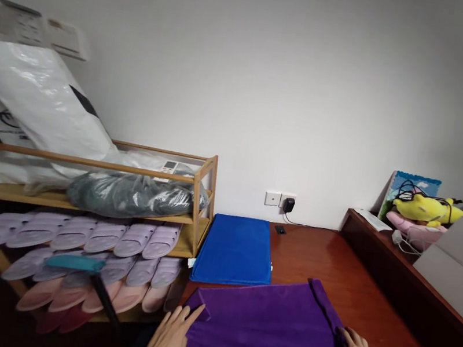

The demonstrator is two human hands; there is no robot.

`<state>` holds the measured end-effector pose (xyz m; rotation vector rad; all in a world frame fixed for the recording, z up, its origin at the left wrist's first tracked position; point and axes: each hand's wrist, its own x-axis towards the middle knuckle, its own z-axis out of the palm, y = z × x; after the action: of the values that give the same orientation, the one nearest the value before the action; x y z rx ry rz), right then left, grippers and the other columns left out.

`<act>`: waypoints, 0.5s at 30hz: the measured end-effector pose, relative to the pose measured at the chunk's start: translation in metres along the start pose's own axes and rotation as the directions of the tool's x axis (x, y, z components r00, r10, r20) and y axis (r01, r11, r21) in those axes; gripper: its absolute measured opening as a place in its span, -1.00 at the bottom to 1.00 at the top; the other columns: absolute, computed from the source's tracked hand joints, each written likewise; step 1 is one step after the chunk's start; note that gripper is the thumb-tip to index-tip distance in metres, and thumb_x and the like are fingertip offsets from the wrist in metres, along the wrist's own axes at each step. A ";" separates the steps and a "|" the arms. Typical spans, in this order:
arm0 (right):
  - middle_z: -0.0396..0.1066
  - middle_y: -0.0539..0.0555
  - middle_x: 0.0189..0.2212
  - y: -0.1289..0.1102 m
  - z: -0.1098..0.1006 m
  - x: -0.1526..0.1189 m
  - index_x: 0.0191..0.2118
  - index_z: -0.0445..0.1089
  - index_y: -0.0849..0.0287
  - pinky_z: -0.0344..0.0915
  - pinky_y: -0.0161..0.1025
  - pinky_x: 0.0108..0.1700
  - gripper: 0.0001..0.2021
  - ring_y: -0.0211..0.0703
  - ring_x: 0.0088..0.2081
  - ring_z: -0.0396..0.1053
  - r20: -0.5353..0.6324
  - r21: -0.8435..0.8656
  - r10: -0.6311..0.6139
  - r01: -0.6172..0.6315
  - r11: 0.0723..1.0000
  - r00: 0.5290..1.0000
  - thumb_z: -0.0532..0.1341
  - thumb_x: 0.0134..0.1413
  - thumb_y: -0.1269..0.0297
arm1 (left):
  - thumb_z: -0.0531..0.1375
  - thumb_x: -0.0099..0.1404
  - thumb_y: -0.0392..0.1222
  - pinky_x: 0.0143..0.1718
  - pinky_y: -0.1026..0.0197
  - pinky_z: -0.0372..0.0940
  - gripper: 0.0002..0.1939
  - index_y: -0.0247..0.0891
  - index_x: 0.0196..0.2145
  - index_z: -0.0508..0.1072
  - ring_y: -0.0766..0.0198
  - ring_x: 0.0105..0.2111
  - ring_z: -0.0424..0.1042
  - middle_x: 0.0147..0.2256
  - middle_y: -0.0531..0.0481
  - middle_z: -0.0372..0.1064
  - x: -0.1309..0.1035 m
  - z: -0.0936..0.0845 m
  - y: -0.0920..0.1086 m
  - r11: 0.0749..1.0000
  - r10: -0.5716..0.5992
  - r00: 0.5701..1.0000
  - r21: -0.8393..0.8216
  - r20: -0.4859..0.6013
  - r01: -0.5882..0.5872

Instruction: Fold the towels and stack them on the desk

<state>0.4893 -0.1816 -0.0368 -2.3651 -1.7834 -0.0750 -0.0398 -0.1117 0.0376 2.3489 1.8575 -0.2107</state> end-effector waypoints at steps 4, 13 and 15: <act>0.32 0.19 0.06 -0.008 -0.008 0.004 -0.02 0.39 -0.04 0.16 0.21 -0.03 -0.55 0.16 0.06 0.26 -0.129 -0.093 0.010 -0.022 0.995 0.992 -0.11 0.09 0.10 | -0.09 0.07 -0.54 0.22 -0.01 -0.15 -0.17 0.03 0.25 -0.10 0.12 0.24 -0.04 0.24 -0.01 0.05 0.001 0.003 0.001 1.000 -0.023 1.000 -0.008 0.018 0.023; 0.19 0.04 0.19 -0.100 0.012 -0.023 0.19 0.11 -0.11 0.13 0.05 0.13 -0.50 -0.03 0.17 0.17 -0.087 0.177 -0.148 0.162 0.971 0.985 -0.03 0.13 -0.03 | -0.09 0.08 -0.54 0.21 -0.01 -0.12 -0.18 0.04 0.25 -0.10 0.12 0.22 0.01 0.22 -0.01 0.09 0.004 0.007 0.001 1.000 -0.027 1.000 0.012 -0.010 0.027; 0.19 0.07 0.19 -0.071 0.023 -0.024 0.16 0.17 -0.09 0.08 0.16 0.14 -0.49 0.04 0.18 0.14 -0.094 0.116 -0.088 0.099 0.988 0.992 -0.05 0.12 -0.05 | -0.09 0.08 -0.53 0.21 -0.01 -0.11 -0.18 0.04 0.25 -0.10 0.12 0.22 0.02 0.22 -0.01 0.10 0.004 0.007 0.000 1.000 -0.020 1.000 0.001 0.000 0.020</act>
<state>0.4130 -0.1814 -0.0547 -2.1611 -1.8036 -0.0803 -0.0385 -0.1091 0.0296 2.3322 1.8817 -0.2147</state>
